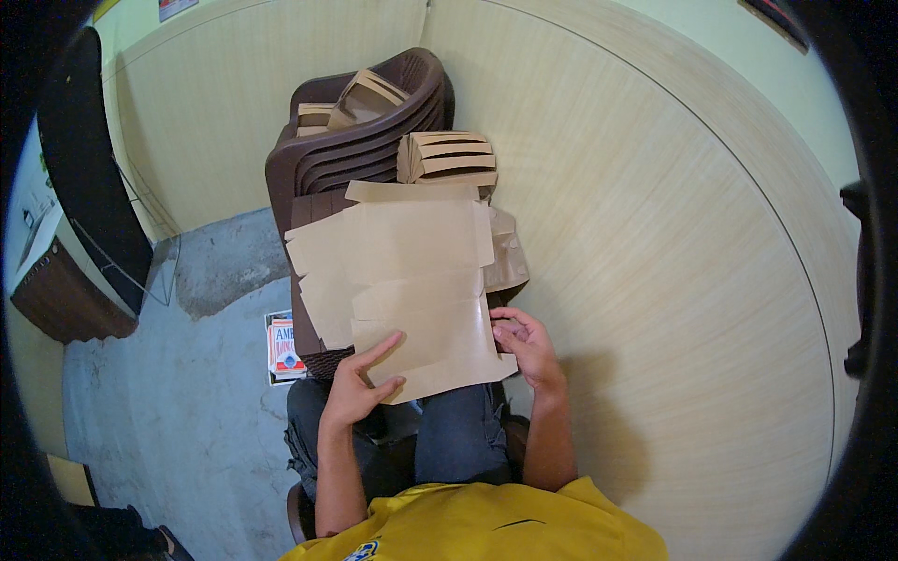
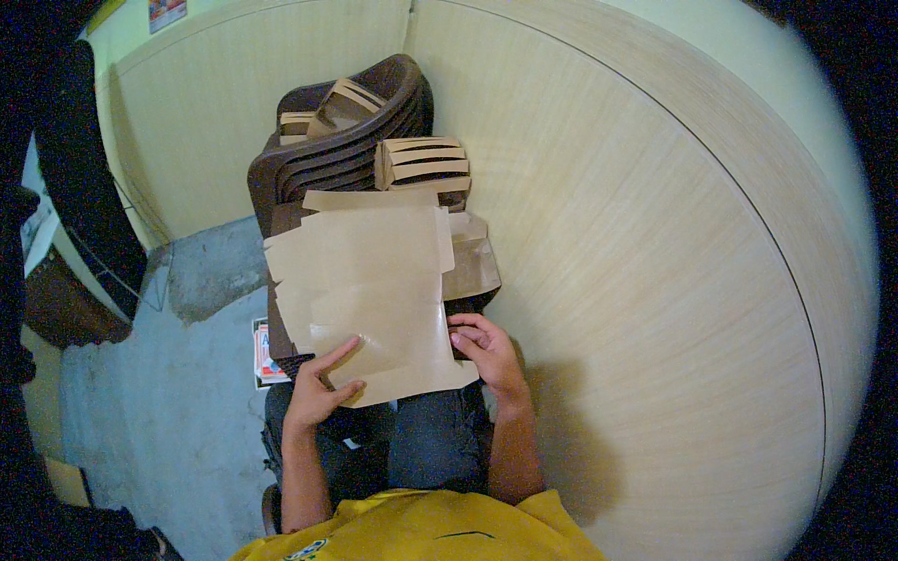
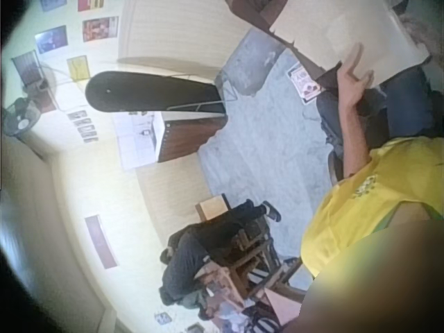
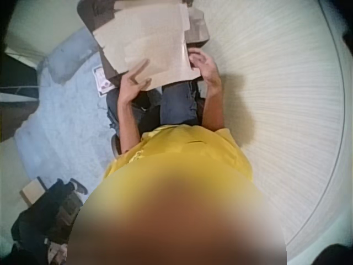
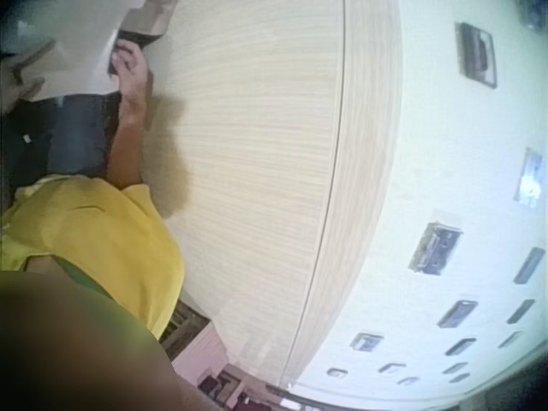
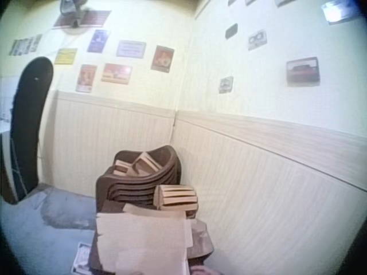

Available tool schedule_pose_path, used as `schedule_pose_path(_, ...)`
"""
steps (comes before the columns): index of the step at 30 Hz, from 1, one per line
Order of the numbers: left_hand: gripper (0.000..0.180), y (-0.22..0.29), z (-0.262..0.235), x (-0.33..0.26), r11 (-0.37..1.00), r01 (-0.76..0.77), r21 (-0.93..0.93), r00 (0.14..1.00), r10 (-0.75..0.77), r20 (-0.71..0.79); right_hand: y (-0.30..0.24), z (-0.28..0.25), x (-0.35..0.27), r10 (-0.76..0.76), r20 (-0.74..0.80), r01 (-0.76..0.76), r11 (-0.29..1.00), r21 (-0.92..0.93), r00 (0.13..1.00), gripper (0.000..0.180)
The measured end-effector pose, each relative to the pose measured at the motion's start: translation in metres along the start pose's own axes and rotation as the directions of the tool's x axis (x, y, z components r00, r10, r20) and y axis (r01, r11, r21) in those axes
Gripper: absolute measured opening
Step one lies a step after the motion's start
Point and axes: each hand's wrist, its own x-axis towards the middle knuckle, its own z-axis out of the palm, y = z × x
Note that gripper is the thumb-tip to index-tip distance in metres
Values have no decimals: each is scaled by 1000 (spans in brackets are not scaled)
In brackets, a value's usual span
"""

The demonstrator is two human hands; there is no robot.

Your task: The person assembles flat cardboard pieces into small boxes by folding the sides and tucking the flaps into slots. They repeat this process for multiple units, stacking the finished boxes on a chair.

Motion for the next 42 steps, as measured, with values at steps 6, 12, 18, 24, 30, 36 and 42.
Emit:
schedule_pose_path(6, 74, 7, -9, -5, 997, -2, -76, 1000, 4, 31, 0, 1, -5, 7, 26, -10, 995, 104, 1000, 29)
schedule_pose_path(12, 79, 4, -19, -4, 992, -8, -127, 1000, 8, -1, 9, 2, -3, 3, 91, -14, 993, 120, 996, 23)
schedule_pose_path(18, 81, 4, -31, -8, 994, 32, -108, 999, -30, 17, 5, 21, -10, 44, 56, -43, 999, -22, 997, 11)
schedule_pose_path(24, 81, 5, -30, -11, 988, 47, -148, 996, -36, 76, -2, 27, -16, -135, -29, 116, 928, -353, 990, 21)
schedule_pose_path(30, 80, -7, -25, -6, 992, 12, -129, 994, -25, -105, 2, 33, -15, -84, 7, 84, 993, -86, 996, 21)
schedule_pose_path(36, 80, -9, -25, -9, 993, 3, -117, 995, -15, -101, 5, 20, -16, -234, 199, 299, 852, -430, 952, 17)
schedule_pose_path(42, 74, -9, -20, -4, 973, -37, -226, 970, -20, -244, 1, 23, -11, -18, 26, 20, 996, -83, 1000, 44)
